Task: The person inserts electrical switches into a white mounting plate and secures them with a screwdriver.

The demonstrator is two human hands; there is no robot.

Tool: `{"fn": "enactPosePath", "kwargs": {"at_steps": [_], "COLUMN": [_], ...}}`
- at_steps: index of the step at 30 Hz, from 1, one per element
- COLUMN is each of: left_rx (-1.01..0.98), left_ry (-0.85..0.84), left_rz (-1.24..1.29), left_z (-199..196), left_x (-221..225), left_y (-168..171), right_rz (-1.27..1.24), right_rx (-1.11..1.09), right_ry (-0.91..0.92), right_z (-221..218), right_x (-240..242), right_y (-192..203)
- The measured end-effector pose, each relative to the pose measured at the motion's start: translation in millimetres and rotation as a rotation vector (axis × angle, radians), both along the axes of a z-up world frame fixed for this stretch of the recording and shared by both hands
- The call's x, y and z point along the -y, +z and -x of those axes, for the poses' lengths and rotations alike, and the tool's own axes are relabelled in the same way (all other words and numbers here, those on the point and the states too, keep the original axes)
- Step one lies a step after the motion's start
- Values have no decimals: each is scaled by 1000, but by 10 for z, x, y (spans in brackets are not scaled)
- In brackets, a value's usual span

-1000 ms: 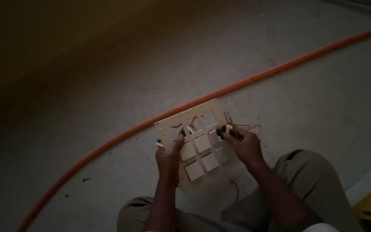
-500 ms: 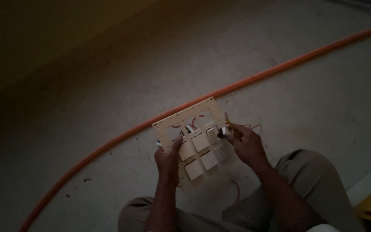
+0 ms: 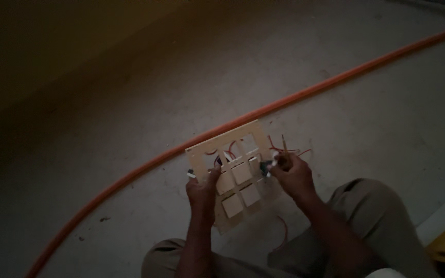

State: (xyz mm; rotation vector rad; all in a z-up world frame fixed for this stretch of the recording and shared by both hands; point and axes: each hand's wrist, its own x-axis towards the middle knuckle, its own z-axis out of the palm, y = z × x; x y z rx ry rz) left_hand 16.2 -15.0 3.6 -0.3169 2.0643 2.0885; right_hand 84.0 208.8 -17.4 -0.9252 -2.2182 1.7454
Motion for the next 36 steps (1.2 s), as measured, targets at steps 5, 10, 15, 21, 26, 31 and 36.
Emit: {"fn": "enactPosePath", "kwargs": {"at_steps": [5, 10, 15, 21, 26, 31, 36], "left_rx": [30, 23, -40, 81, 59, 43, 27], "left_ry": [1, -58, -64, -87, -57, -44, -98], "left_rz": [54, 46, -103, 47, 19, -14, 62], "left_z": [-14, 9, 2, -20, -10, 18, 66], "left_x": [16, 19, -18, -5, -11, 40, 115], "left_y": [38, 13, -19, 68, 40, -59, -58], "right_rz": [-272, -315, -228, -236, -287, -54, -281], "right_rx": [-9, -117, -72, -98, 7, 82, 308], "right_ry": [94, 72, 22, -5, -74, 91, 160], "right_z": [11, 16, 38, 23, -1, 33, 70], "right_x": [-26, -10, 39, 47, 45, -161, -70], "right_y": [26, 35, 37, -112, -55, -90, -191]}}
